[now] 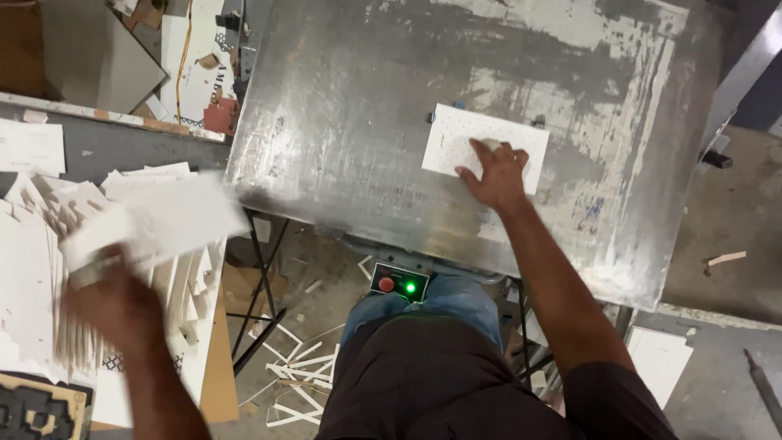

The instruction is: The recorder is operating a die-cutting machine to process white paper sheets.

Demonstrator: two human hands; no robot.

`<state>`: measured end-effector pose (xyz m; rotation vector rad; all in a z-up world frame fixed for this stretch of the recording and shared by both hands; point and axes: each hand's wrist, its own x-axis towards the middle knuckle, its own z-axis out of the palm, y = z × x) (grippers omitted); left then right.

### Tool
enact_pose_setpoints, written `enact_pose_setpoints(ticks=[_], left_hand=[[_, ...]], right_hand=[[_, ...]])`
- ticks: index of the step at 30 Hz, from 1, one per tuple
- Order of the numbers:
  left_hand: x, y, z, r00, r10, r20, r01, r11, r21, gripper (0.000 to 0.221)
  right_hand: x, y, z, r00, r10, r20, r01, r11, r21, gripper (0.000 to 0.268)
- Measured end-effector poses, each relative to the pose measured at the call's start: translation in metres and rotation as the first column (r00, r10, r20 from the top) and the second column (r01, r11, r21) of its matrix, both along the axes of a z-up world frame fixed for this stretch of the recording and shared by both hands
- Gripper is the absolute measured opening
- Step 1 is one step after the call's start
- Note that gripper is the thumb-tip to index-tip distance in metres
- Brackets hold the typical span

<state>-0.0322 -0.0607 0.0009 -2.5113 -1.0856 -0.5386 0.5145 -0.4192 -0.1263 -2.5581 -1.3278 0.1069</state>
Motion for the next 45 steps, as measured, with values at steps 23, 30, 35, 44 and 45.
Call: enact_pose_setpoints(ticks=[23, 30, 35, 44, 45], left_hand=[[-0.208, 0.033, -0.092, 0.917, 0.369, -0.153, -0.393, 0.902, -0.182, 0.070], [-0.170, 0.040, -0.148, 0.995, 0.005, 0.100, 0.031, 0.932, -0.360, 0.048], [-0.083, 0.015, -0.126, 0.999, -0.030, 0.014, 0.033, 0.908, -0.419, 0.044], [0.022, -0.022, -0.091, 0.987, -0.147, 0.062, 0.158, 0.843, -0.514, 0.039], [0.032, -0.026, -0.087, 0.971, -0.209, 0.119, 0.241, 0.842, -0.483, 0.041]], right_hand=[[-0.120, -0.439, -0.083, 0.467, -0.881, -0.076, 0.871, 0.473, -0.132, 0.101], [-0.258, -0.476, -0.072, -0.096, -0.995, 0.030, 0.718, -0.090, -0.690, 0.095], [-0.276, -0.516, -0.112, 0.071, -0.978, 0.195, 0.847, -0.044, -0.530, 0.030], [-0.263, -0.574, -0.098, 0.032, -0.936, 0.352, 0.910, -0.119, -0.398, 0.039], [-0.259, -0.585, -0.096, -0.033, -0.937, 0.347, 0.874, -0.196, -0.445, 0.053]])
